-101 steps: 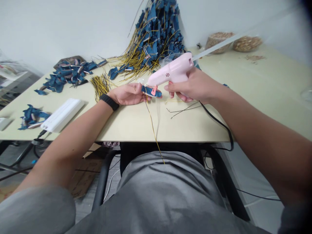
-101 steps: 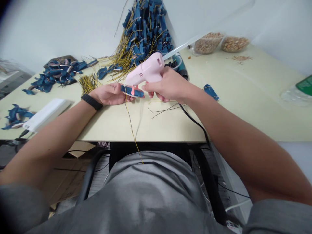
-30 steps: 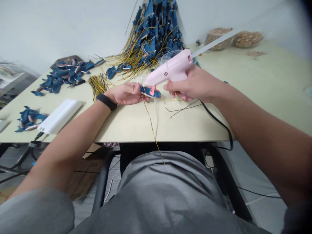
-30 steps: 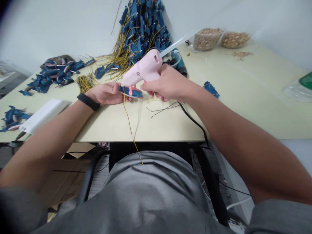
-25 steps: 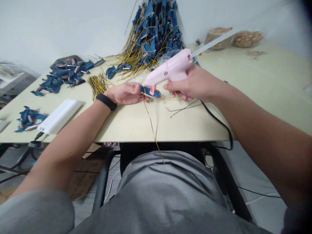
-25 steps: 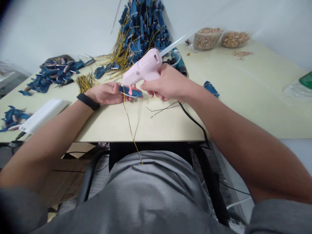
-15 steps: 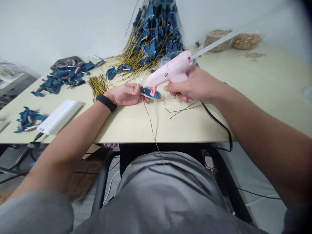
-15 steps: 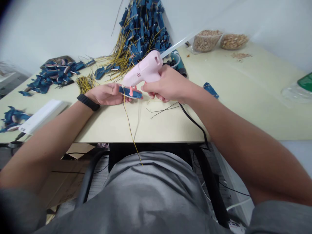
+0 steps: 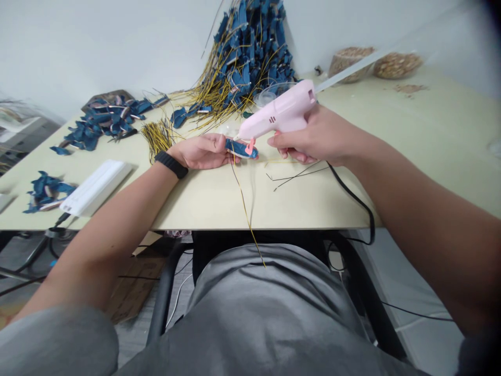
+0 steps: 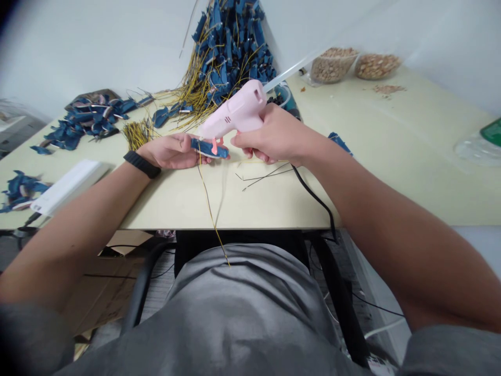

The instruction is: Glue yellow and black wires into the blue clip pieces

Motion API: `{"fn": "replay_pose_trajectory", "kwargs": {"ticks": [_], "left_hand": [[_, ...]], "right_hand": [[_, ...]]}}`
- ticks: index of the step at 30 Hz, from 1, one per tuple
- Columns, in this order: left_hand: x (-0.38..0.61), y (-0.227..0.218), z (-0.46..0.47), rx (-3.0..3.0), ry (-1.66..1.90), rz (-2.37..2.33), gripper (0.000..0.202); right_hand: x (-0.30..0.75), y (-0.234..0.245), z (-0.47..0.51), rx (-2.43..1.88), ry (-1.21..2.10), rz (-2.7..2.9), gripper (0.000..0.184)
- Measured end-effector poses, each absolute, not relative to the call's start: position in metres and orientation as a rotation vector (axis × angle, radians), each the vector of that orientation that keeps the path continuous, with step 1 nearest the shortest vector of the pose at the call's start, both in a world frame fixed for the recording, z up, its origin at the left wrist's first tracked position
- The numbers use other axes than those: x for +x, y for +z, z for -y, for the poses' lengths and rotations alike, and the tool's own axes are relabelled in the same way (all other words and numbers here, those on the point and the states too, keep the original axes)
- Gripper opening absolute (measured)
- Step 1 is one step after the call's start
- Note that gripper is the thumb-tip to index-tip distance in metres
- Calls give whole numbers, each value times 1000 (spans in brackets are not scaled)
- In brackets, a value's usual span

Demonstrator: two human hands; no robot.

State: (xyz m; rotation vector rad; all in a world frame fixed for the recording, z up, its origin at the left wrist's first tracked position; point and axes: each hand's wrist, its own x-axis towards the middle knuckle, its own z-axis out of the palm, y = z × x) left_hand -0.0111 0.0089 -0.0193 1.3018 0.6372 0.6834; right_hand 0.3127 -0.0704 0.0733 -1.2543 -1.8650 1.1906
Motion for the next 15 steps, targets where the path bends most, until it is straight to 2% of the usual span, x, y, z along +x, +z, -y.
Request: {"fn": "replay_pose_trajectory", "kwargs": {"ticks": [5, 15], "left_hand": [[-12, -15, -7, 1462, 601, -623, 74], [-12, -14, -7, 1436, 596, -582, 68]], "right_hand": [[317, 73, 74, -1290, 1188, 1907, 33], [321, 69, 63, -1240, 1219, 1893, 27]]}}
